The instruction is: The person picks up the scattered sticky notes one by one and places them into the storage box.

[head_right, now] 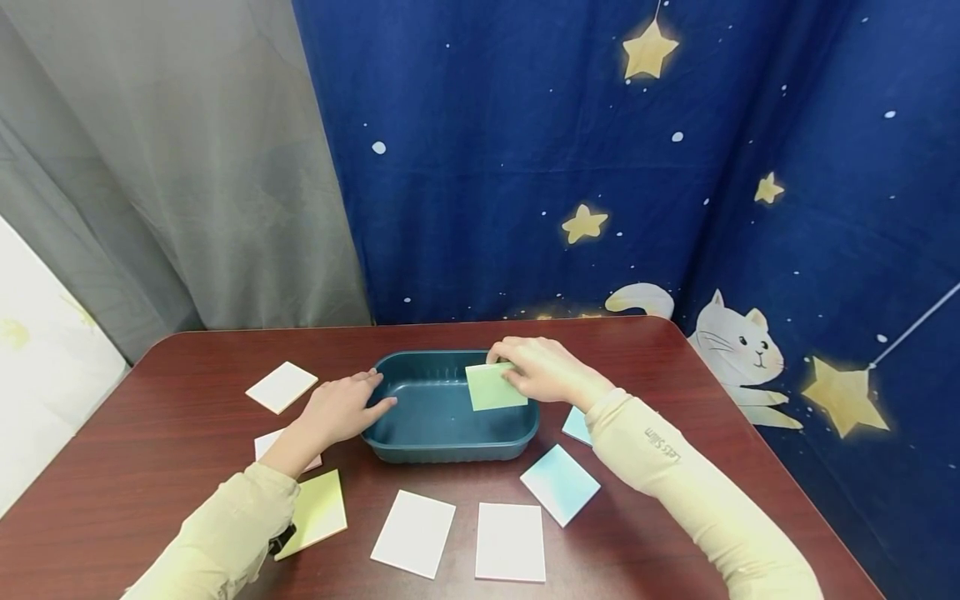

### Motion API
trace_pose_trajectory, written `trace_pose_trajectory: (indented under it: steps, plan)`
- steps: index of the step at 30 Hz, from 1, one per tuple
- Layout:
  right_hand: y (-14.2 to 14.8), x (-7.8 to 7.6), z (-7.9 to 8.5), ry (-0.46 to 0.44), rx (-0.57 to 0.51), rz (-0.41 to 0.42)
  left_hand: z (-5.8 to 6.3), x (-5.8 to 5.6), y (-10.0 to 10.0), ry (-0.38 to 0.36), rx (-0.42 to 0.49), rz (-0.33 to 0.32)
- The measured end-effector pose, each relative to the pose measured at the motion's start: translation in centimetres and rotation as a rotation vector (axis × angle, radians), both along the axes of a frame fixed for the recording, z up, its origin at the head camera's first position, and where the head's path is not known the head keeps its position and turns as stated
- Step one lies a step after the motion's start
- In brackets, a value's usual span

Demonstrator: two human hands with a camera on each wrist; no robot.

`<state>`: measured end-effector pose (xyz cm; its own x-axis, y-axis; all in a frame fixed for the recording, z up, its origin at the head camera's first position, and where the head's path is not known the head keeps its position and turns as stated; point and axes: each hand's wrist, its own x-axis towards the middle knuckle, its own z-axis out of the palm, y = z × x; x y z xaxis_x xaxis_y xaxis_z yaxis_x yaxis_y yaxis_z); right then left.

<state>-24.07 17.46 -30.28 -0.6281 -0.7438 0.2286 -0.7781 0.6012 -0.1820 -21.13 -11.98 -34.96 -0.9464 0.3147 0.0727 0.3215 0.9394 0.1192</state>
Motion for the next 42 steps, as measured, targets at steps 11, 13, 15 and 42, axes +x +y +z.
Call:
trace_pose_trajectory:
  steps: [11, 13, 15, 42]
  plan:
    - [-0.3, -0.1, -1.8, -0.066, 0.029, -0.028, 0.1, 0.1, 0.0, -0.009, -0.003, 0.003]
    - [-0.2, -0.2, -2.0, -0.086, 0.034, -0.037, 0.0, 0.1, 0.0, -0.008, -0.001, 0.002]
    - [-0.2, -0.2, -2.3, -0.106, 0.039, -0.042, 0.0, 0.0, 0.0, -0.007, 0.001, 0.001]
    - [-0.4, -1.3, -4.0, -0.142, 0.111, -0.072, -0.3, -0.1, 0.0, 0.001, -0.009, 0.004]
